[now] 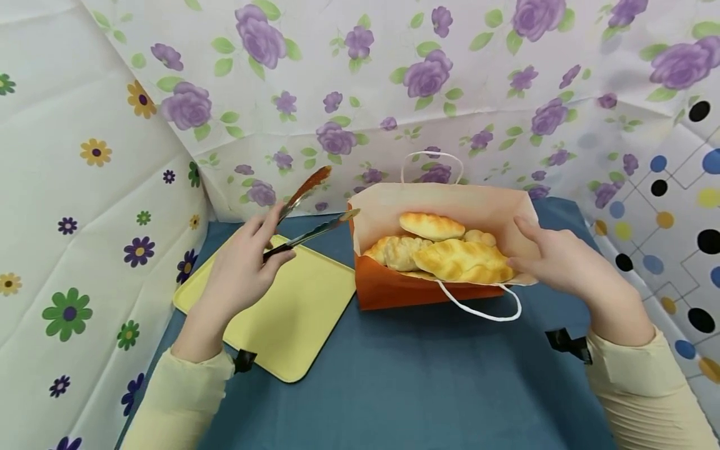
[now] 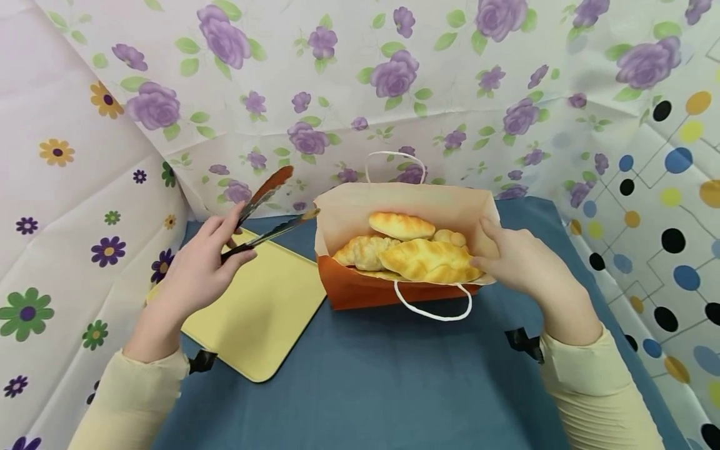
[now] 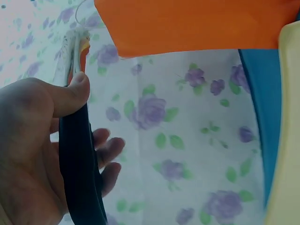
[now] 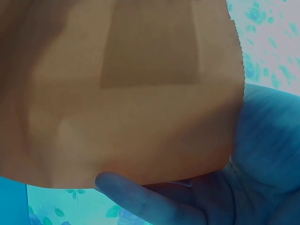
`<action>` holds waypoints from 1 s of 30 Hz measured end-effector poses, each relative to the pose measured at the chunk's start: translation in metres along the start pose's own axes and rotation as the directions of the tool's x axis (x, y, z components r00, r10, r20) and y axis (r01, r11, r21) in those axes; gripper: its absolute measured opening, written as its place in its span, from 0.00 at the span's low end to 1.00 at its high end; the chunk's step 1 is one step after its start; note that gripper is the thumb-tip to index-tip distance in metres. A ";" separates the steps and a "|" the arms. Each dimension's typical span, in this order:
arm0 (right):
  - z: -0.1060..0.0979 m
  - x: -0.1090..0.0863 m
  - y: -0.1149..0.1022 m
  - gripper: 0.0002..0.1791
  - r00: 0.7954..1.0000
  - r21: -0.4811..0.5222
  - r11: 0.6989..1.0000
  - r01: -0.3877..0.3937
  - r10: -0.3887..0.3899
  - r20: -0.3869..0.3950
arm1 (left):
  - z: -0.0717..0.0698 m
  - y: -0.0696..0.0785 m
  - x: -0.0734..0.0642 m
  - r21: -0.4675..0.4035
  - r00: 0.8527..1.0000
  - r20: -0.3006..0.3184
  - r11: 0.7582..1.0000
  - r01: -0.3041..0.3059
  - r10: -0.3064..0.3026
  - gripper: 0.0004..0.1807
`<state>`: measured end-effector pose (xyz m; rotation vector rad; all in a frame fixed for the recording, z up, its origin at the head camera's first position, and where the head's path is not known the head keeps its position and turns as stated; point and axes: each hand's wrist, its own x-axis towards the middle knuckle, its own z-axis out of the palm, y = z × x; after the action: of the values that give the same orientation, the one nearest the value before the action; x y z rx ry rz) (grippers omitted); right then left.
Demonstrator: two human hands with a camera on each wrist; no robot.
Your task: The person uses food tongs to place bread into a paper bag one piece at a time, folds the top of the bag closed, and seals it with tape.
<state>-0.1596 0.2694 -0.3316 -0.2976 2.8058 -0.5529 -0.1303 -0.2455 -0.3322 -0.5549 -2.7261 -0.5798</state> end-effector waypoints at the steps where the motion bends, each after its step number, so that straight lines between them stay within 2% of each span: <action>1: 0.000 0.000 -0.001 0.56 1.000 0.001 1.000 0.000 0.000 0.003 | 0.001 -0.003 -0.006 -0.021 1.000 -0.002 0.999 0.030 -0.030 0.45; 5: -0.001 0.000 -0.003 0.56 1.000 0.006 1.000 -0.001 0.001 0.009 | 0.005 -0.018 -0.032 -0.093 0.988 -0.019 0.984 0.152 -0.155 0.44; 10: 0.000 0.000 -0.003 0.55 1.000 -0.003 1.000 -0.002 0.002 0.015 | 0.005 -0.044 -0.071 -0.116 0.963 -0.038 0.959 0.260 -0.266 0.45; 12: 0.000 0.000 -0.002 0.55 1.000 -0.007 1.000 0.002 -0.002 0.015 | 0.005 -0.056 -0.089 -0.122 0.949 -0.021 0.943 0.310 -0.315 0.45; 14: 0.000 0.001 -0.001 0.55 1.000 -0.010 1.000 0.006 -0.006 0.014 | 0.004 -0.069 -0.108 -0.127 0.928 0.010 0.920 0.372 -0.373 0.45; 16: -0.001 0.001 -0.001 0.55 1.000 -0.012 1.000 0.010 -0.010 0.012 | 0.003 -0.082 -0.126 -0.112 0.891 0.045 0.884 0.454 -0.452 0.44; 17: -0.001 0.001 -0.001 0.55 1.000 -0.011 1.000 0.012 -0.012 0.012 | 0.003 -0.087 -0.134 -0.099 0.865 0.062 0.860 0.502 -0.498 0.44; 19: -0.001 0.001 -0.001 0.55 1.000 -0.012 1.000 0.011 -0.010 0.015 | 0.002 -0.096 -0.146 -0.068 0.804 0.100 0.802 0.593 -0.586 0.44; 21: -0.001 0.001 0.000 0.55 1.000 -0.015 1.000 0.009 -0.008 0.016 | 0.003 -0.104 -0.155 -0.019 0.737 0.139 0.742 0.670 -0.662 0.42; 23: -0.001 0.001 0.000 0.54 1.000 -0.018 1.000 0.006 -0.006 0.016 | 0.004 -0.111 -0.163 0.021 0.679 0.187 0.694 0.720 -0.710 0.41; 27: -0.001 0.001 0.001 0.55 1.000 -0.018 1.000 0.004 -0.004 0.018 | 0.008 -0.119 -0.178 0.066 0.598 0.250 0.630 0.774 -0.761 0.43; 30: -0.002 0.001 0.000 0.55 1.000 -0.015 1.000 0.005 -0.004 0.020 | 0.013 -0.121 -0.187 0.076 0.533 0.232 0.562 0.824 -0.813 0.45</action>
<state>-0.1614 0.2698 -0.3306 -0.3108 2.7916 -0.5276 -0.0198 -0.3989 -0.4503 0.8193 -3.1006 -0.8068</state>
